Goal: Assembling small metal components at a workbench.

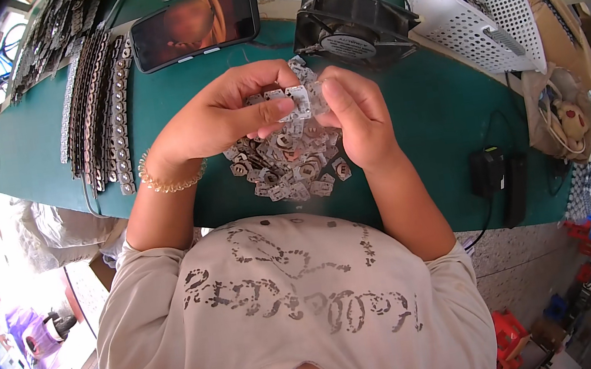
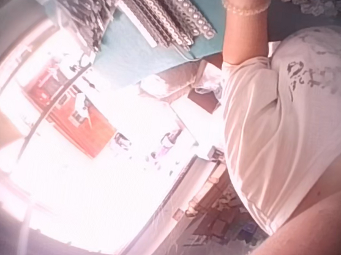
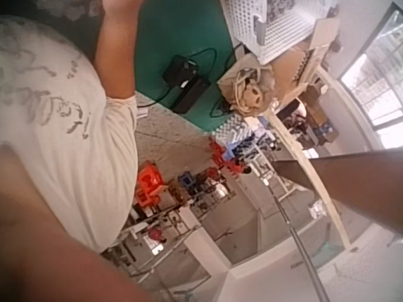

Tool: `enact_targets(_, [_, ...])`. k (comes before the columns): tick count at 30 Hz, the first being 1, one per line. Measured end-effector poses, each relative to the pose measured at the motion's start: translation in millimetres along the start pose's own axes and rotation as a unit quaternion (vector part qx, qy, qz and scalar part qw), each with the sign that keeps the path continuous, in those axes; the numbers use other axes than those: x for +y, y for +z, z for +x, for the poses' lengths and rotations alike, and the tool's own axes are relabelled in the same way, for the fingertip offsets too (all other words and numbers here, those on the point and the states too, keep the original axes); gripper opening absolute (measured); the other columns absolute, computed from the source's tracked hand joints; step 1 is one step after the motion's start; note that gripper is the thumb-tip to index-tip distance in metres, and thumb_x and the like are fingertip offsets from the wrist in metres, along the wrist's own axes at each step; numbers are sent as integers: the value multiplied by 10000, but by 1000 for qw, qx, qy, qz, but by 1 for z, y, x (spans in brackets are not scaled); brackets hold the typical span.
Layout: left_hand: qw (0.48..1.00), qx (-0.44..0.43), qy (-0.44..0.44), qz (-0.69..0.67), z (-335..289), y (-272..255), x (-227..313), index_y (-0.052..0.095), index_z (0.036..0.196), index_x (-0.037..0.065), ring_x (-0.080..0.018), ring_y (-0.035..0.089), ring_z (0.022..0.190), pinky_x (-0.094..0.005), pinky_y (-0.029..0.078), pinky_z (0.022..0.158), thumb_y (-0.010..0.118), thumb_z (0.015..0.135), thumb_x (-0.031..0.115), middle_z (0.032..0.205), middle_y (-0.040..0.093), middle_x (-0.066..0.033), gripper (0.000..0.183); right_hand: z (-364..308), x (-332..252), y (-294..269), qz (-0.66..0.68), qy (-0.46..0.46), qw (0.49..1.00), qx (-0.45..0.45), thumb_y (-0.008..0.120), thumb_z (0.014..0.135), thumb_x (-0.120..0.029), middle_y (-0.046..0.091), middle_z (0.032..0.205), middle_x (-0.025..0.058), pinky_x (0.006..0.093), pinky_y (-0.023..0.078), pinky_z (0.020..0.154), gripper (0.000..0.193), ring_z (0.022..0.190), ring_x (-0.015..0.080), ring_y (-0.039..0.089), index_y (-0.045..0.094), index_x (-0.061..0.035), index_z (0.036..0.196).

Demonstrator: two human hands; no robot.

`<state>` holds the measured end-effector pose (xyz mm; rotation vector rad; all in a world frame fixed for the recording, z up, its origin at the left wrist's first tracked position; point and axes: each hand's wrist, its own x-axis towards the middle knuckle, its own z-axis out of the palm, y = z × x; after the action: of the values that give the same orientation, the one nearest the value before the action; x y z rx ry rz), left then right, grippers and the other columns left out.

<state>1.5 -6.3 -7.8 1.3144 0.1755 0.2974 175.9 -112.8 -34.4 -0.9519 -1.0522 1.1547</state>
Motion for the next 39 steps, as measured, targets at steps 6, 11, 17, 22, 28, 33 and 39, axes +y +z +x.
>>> enact_targets(6, [1000,-3,-2,-7,0,0,-3,538,972,4,-34,386,618,-196,322,538,533,949,66,775,482,34,67,0,1,-1,-5,-16,1000,-2,461,1006,-244,447,739,-27,174,309,517,320,634,25,367,525,-21,786])
enact_targets(11, [1000,-7,-11,-6,0,-1,-2,535,977,1,-33,381,619,-191,320,537,532,955,73,771,476,36,76,1,5,-1,12,-13,1000,2,458,1007,-239,438,726,-32,185,272,504,321,603,25,336,520,-25,777])
enact_targets(17, [1000,2,-15,1,-1,0,-2,538,979,1,-30,375,621,-190,321,539,531,959,82,772,473,41,84,1,3,-2,23,-6,1000,-10,457,1007,-235,425,708,-43,189,271,507,318,608,24,330,513,-32,768])
enact_targets(22, [994,50,10,92,-1,3,-2,547,977,-13,-43,385,626,-203,334,547,538,955,83,792,496,34,99,1,1,3,-57,-8,997,52,465,1002,-204,420,680,-51,196,277,525,280,627,17,350,525,-36,786])
enact_targets(28, [902,151,20,405,0,7,6,558,977,-17,-179,435,572,-319,380,545,583,905,92,677,512,-102,133,3,8,-5,-199,-35,973,115,501,988,-180,409,684,-71,220,297,534,230,637,18,359,545,-36,813])
enact_targets(33, [873,157,93,453,4,8,-9,571,980,5,-320,461,566,-369,385,533,599,874,81,654,518,-181,133,5,11,2,-57,88,981,163,552,968,-241,439,699,-73,222,321,541,243,633,25,382,564,-35,840])
enact_targets(39, [858,165,91,478,7,12,-9,558,947,8,-368,500,593,-395,396,534,598,865,70,657,531,-184,111,6,12,3,-16,121,979,163,570,957,-265,427,688,-74,205,312,536,240,611,29,383,587,-40,875])
